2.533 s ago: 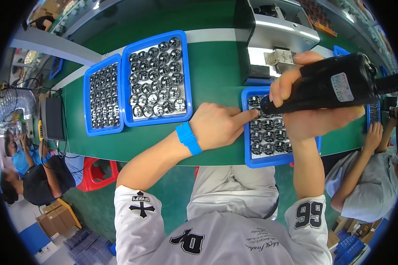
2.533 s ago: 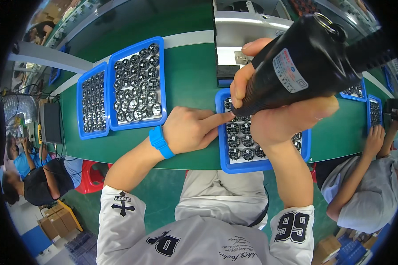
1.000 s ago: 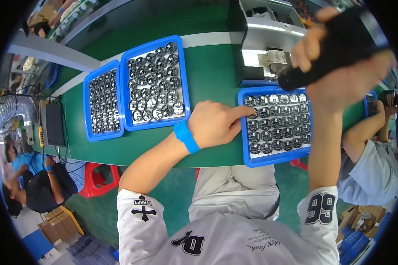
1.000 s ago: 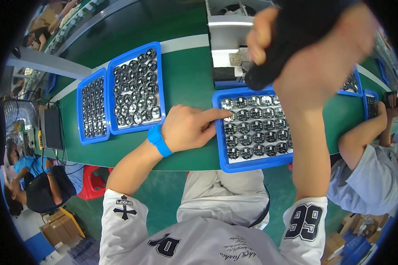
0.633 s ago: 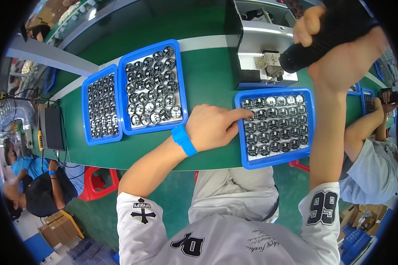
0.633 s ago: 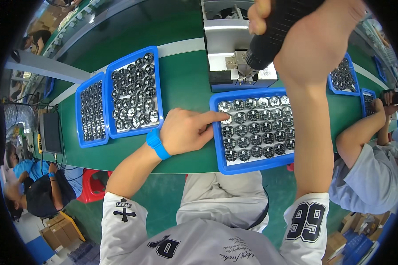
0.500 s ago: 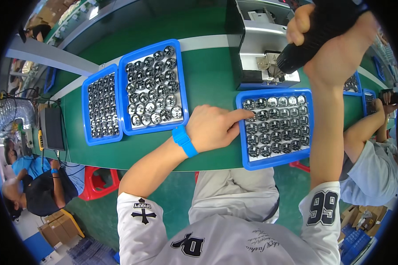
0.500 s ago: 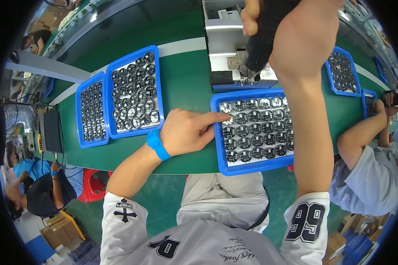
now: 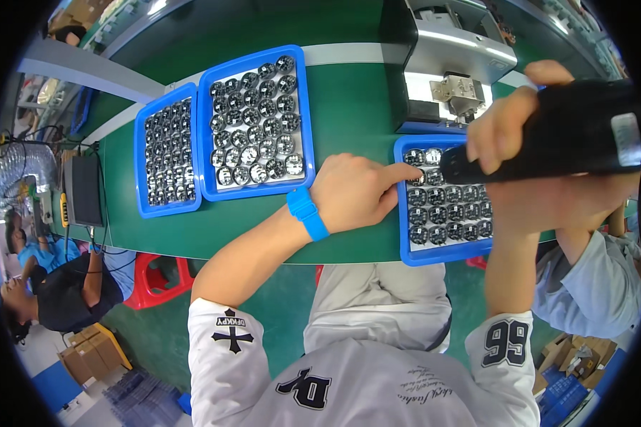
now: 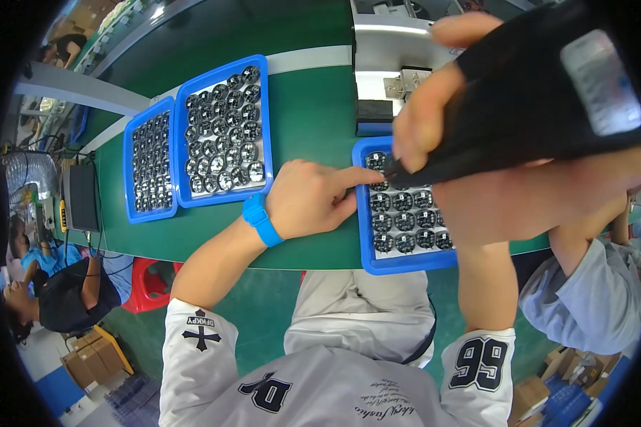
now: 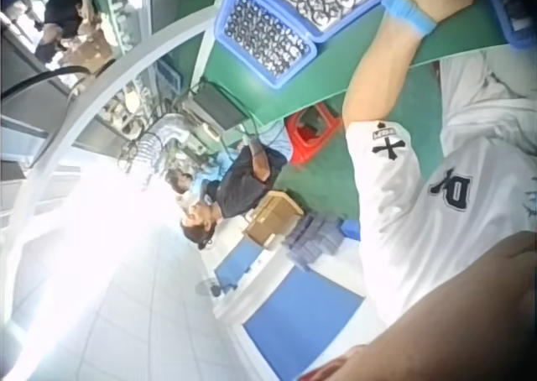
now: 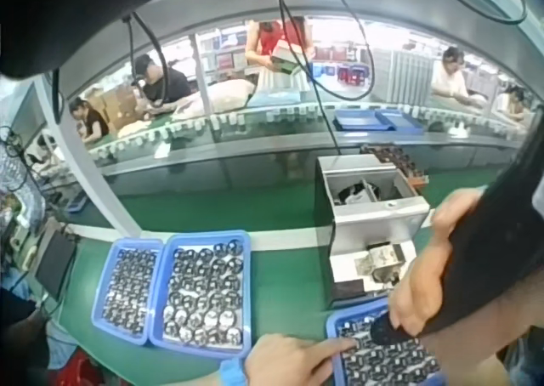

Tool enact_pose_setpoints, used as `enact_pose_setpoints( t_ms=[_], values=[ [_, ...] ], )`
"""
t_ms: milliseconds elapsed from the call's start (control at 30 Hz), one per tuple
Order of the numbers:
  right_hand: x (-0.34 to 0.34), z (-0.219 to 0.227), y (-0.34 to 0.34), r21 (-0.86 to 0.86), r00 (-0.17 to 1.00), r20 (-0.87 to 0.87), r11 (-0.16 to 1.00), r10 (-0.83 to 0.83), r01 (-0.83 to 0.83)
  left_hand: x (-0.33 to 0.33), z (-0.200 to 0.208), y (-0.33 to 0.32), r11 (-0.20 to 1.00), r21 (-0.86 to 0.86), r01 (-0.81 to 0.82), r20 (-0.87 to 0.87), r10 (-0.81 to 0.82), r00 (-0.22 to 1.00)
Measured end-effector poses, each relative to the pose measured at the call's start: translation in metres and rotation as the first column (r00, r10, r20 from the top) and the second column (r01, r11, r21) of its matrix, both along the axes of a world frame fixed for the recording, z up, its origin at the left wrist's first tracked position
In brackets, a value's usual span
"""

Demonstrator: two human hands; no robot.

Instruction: Fastening screws onto electronic components using an electric screwdriver.

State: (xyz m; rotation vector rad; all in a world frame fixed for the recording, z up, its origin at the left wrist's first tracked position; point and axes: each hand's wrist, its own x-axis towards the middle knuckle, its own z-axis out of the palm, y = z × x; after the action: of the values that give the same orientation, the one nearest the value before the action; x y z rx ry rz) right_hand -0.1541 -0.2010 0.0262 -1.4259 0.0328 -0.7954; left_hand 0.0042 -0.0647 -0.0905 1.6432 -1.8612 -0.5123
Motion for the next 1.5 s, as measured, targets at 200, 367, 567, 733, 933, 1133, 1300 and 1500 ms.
enact_pose_setpoints(
  t_ms=[200,367,567,733,933,1133,1300,1500],
  values=[
    [0.012,-0.039,0.016,0.260,0.975,-0.001,0.941,-0.224,0.216,0.000,0.002,0.000,0.999,0.033,-0.016,-0.012,0.016,1.000],
    [0.020,-0.045,0.022,0.285,0.957,-0.037,0.914,-0.289,0.287,0.000,0.004,-0.001,0.998,0.057,-0.005,0.006,0.005,1.000],
    [0.022,-0.040,0.025,0.284,0.938,-0.090,0.894,-0.336,0.347,0.001,0.006,-0.001,0.998,0.065,-0.002,0.018,0.001,1.000],
    [0.018,-0.046,0.024,0.296,0.962,-0.063,0.915,-0.267,0.273,0.000,0.005,-0.001,0.999,0.045,-0.005,-0.002,0.005,1.000],
    [0.022,-0.048,0.033,0.436,0.991,0.065,0.896,-0.117,0.077,-0.001,0.006,-0.001,0.998,0.057,-0.012,0.019,0.011,1.000],
    [0.021,-0.047,0.036,0.510,0.986,0.018,0.850,-0.166,0.134,-0.002,0.007,-0.001,0.998,0.062,-0.020,0.033,0.018,0.999],
    [0.019,-0.056,0.035,0.517,0.983,0.094,0.851,-0.161,0.090,-0.003,0.009,-0.002,0.998,0.065,-0.013,0.054,0.010,0.999],
    [0.003,-0.029,0.010,0.351,0.950,0.307,0.934,-0.053,-0.062,-0.006,0.007,0.001,0.999,0.024,-0.035,0.035,0.034,0.999]
  ],
)
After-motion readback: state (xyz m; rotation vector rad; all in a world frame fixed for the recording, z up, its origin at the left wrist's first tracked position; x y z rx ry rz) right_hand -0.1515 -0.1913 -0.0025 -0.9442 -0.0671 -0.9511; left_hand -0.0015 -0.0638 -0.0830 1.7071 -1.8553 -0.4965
